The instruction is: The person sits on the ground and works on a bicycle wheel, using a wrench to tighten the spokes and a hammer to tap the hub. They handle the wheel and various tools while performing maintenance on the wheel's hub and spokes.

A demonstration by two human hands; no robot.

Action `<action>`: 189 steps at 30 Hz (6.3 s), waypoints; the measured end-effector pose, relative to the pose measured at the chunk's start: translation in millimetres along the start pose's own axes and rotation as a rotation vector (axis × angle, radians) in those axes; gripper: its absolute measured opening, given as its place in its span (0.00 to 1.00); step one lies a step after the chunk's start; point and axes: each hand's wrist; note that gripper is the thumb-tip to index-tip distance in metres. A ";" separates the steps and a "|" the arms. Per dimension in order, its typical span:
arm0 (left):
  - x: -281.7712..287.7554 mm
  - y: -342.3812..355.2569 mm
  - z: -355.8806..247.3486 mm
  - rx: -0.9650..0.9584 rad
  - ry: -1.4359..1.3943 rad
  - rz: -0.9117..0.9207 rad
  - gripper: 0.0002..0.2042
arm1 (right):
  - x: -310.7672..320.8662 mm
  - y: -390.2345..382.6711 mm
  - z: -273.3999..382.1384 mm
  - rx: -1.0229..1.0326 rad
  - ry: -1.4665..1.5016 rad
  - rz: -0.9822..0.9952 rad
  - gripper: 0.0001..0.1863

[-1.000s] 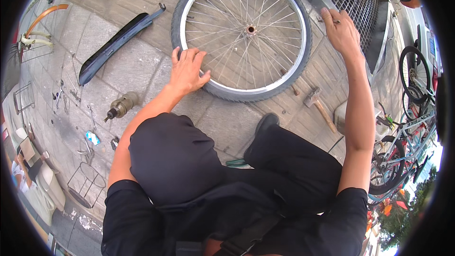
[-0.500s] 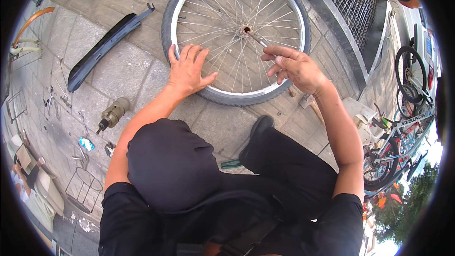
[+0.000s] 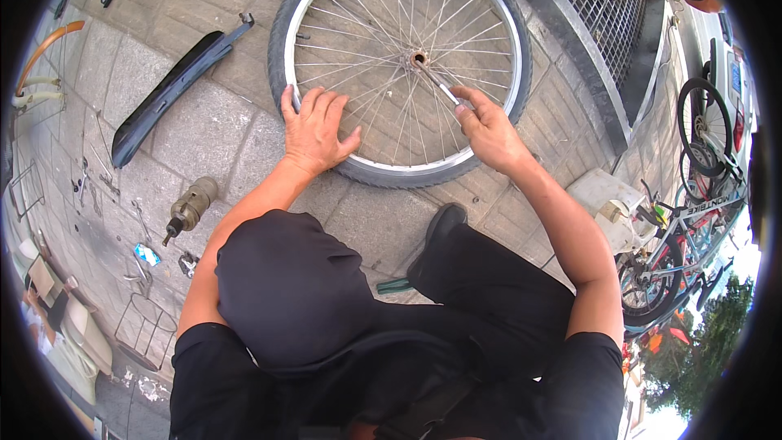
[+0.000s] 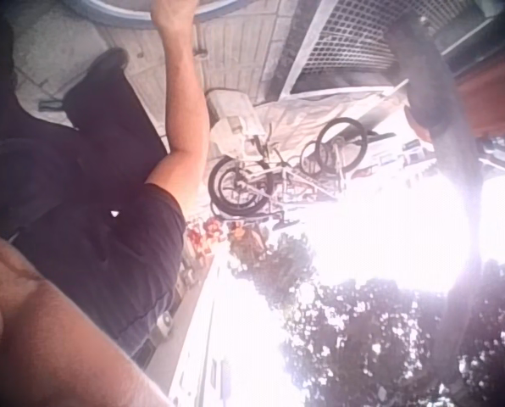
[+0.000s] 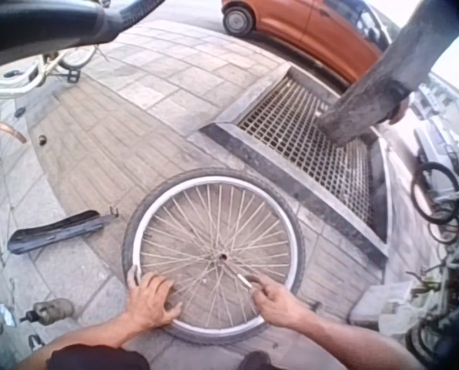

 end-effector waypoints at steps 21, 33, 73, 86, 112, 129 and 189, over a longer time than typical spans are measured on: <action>59.3 -14.3 -42.4 -0.024 0.005 -0.001 0.30 | 15.9 -63.0 47.7 0.030 -0.159 -0.119 0.20; 61.0 4.1 -35.7 -0.004 0.030 -0.021 0.29 | -32.5 -11.1 11.9 0.190 -0.141 -0.276 0.15; 36.1 10.5 -10.0 0.028 0.005 0.032 0.29 | -8.6 -10.6 40.4 0.101 -0.290 -0.200 0.25; 140.3 -2.7 -32.2 0.087 -0.110 0.129 0.30 | -22.5 -56.7 99.2 -0.224 -0.302 -0.083 0.30; 145.5 85.0 45.0 0.022 0.045 0.086 0.23 | 8.8 -24.8 182.4 -0.345 -0.324 -0.149 0.32; 126.5 109.8 46.0 0.079 0.017 0.176 0.23 | 14.9 4.4 172.0 -0.427 -0.307 -0.129 0.30; 123.3 89.0 60.5 0.001 0.012 0.003 0.19 | 96.8 22.8 156.7 -0.003 -0.826 -0.003 0.30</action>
Point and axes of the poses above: each hand's wrist, its own y-axis towards the middle knuckle, its own x-axis out of the back of the hand, z = x × y, and after that the axes turned 9 degrees about -y, right-handed
